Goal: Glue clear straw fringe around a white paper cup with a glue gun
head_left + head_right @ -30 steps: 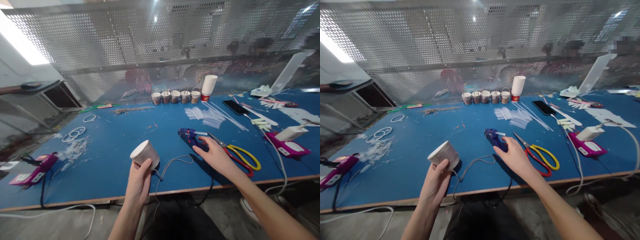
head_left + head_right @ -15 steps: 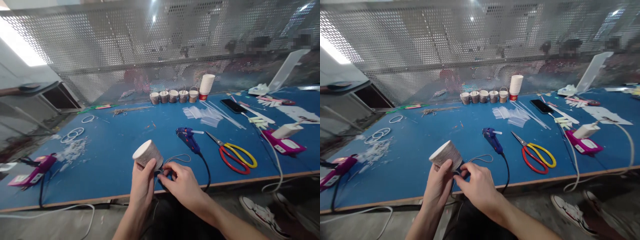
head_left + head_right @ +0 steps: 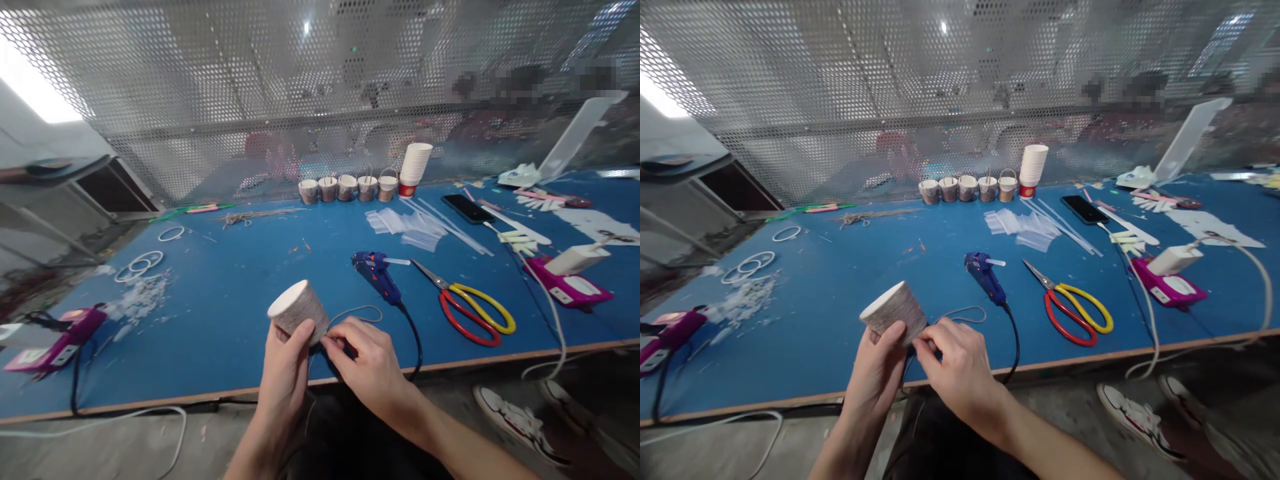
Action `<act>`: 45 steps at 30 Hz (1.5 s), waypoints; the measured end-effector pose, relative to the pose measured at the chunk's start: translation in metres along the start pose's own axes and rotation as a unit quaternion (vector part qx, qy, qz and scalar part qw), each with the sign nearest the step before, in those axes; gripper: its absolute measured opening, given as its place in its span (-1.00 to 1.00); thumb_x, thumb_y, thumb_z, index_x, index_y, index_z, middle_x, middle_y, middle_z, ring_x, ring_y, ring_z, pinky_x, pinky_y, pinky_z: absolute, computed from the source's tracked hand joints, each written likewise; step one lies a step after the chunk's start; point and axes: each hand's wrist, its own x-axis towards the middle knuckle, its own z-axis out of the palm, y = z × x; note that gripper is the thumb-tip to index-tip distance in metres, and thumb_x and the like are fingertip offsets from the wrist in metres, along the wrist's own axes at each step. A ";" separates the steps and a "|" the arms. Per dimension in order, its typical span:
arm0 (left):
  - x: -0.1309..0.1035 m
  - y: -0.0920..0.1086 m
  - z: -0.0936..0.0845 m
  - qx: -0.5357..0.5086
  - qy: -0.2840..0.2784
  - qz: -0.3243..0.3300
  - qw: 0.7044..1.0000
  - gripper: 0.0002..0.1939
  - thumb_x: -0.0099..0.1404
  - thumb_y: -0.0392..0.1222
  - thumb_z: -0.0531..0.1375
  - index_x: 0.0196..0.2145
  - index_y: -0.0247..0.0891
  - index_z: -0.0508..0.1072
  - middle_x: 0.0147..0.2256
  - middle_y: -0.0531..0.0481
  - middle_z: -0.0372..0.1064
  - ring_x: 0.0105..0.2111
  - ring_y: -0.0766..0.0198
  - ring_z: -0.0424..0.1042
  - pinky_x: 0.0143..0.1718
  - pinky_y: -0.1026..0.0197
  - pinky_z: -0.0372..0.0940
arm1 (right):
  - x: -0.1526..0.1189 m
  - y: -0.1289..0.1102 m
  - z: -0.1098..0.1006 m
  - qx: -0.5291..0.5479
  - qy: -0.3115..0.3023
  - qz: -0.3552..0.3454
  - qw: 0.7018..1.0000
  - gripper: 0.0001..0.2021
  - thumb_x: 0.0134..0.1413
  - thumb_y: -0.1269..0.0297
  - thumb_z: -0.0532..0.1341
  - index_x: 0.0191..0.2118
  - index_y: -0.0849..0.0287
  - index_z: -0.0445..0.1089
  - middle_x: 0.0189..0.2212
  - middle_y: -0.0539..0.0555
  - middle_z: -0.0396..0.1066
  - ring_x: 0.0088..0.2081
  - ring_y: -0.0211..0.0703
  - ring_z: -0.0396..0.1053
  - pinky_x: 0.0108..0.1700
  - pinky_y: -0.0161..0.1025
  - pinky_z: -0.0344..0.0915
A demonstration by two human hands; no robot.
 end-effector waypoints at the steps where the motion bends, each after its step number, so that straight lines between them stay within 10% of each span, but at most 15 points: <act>1: 0.000 0.000 0.000 0.002 0.000 -0.001 1.000 -0.55 -0.08 -0.28 0.40 -0.18 -0.23 0.43 -0.26 0.01 0.44 -0.27 0.27 0.39 -0.13 0.22 0.27 | 0.000 0.000 -0.001 -0.006 0.000 -0.003 1.000 -0.81 0.18 0.37 0.13 -0.46 0.16 0.38 -0.57 -0.01 0.37 -0.53 -0.25 0.30 -0.42 -0.31 0.21; 30: -0.002 0.008 -0.008 -0.017 -0.069 -0.080 0.994 -0.48 -0.03 -0.16 0.35 -0.08 -0.29 0.41 -0.31 -0.10 0.52 -0.25 0.01 0.51 -0.17 0.03 0.36 | 0.007 0.003 -0.017 -0.011 -0.028 0.045 0.999 -0.83 0.19 0.33 0.13 -0.42 0.14 0.38 -0.52 -0.02 0.39 -0.48 -0.26 0.35 -0.37 -0.32 0.24; 39: 0.000 0.014 -0.011 0.005 -0.061 -0.070 0.996 -0.41 0.05 -0.09 0.30 0.06 -0.17 0.32 -0.18 -0.12 0.49 -0.23 0.01 0.50 -0.13 0.02 0.34 | -0.018 0.034 -0.085 -0.155 0.051 0.045 0.986 -0.89 0.22 0.28 0.10 -0.28 0.14 0.34 -0.45 0.05 0.41 -0.47 -0.19 0.38 -0.38 -0.29 0.31; 45: -0.001 0.016 -0.013 0.014 -0.103 -0.062 0.993 -0.34 -0.08 -0.20 0.37 0.02 -0.20 0.36 -0.10 -0.18 0.46 -0.15 -0.02 0.47 -0.05 0.02 0.29 | -0.039 0.089 -0.131 -0.451 0.001 0.033 0.892 -0.67 0.22 0.23 -0.07 -0.22 0.29 0.38 -0.28 0.34 0.46 -0.27 0.18 0.42 -0.27 0.02 0.34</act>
